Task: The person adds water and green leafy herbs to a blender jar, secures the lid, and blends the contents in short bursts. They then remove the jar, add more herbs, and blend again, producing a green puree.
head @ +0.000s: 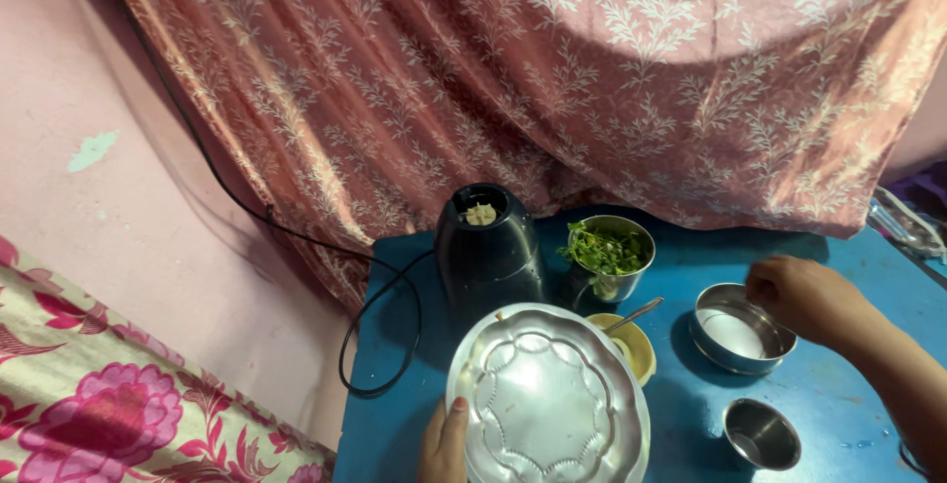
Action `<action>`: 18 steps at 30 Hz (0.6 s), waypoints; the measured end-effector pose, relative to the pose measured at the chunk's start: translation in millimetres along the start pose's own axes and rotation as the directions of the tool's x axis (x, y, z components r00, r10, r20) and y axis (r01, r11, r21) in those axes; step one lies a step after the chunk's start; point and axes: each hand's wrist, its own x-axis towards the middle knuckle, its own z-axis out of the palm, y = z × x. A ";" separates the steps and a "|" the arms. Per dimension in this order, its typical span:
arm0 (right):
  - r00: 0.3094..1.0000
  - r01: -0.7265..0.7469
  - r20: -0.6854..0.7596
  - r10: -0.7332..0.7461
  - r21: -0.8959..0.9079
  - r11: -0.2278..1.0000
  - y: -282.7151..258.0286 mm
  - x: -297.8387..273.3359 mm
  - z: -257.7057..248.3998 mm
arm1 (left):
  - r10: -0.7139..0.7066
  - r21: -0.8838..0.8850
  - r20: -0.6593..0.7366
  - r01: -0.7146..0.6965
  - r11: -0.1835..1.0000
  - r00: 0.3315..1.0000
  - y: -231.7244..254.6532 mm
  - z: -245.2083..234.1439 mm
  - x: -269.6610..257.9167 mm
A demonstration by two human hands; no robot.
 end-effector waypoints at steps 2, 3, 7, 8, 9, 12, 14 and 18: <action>0.995 -0.083 -0.052 0.082 -0.019 0.996 27.8 -19.4 9.3 | -0.017 -0.054 0.013 0.018 0.998 1.000 -8.4 5.3 -3.7; 0.989 -0.125 -0.082 0.123 -0.026 0.992 39.7 -29.2 14.8 | -0.023 -0.080 0.023 0.025 0.996 0.999 -10.6 7.4 -3.6; 0.939 -0.338 -0.106 0.327 -0.114 0.934 68.0 -60.8 35.6 | -0.131 -0.188 0.075 0.143 0.972 0.989 -14.4 9.6 -3.0; 0.943 -0.328 -0.100 0.318 -0.108 0.939 70.7 -62.3 37.0 | -0.150 -0.205 0.062 0.159 0.966 0.987 -16.3 9.8 -2.2; 0.948 -0.314 -0.093 0.306 -0.100 0.944 71.2 -64.9 38.5 | -0.169 -0.221 0.046 0.175 0.959 0.984 -18.8 9.3 -2.3; 0.951 -0.282 -0.074 0.300 0.189 0.941 55.7 -80.9 41.7 | -0.122 -0.244 0.072 0.136 0.960 0.990 -27.6 14.8 6.1; 0.988 -0.031 -0.121 0.097 0.455 0.890 30.0 -95.9 47.3 | -0.165 -0.291 0.071 0.179 0.940 0.984 -35.0 25.5 4.1; 0.892 -0.441 0.452 0.028 0.853 0.278 -27.5 -115.0 46.1 | -0.032 -0.108 0.181 0.052 0.993 0.983 -32.1 57.4 -4.5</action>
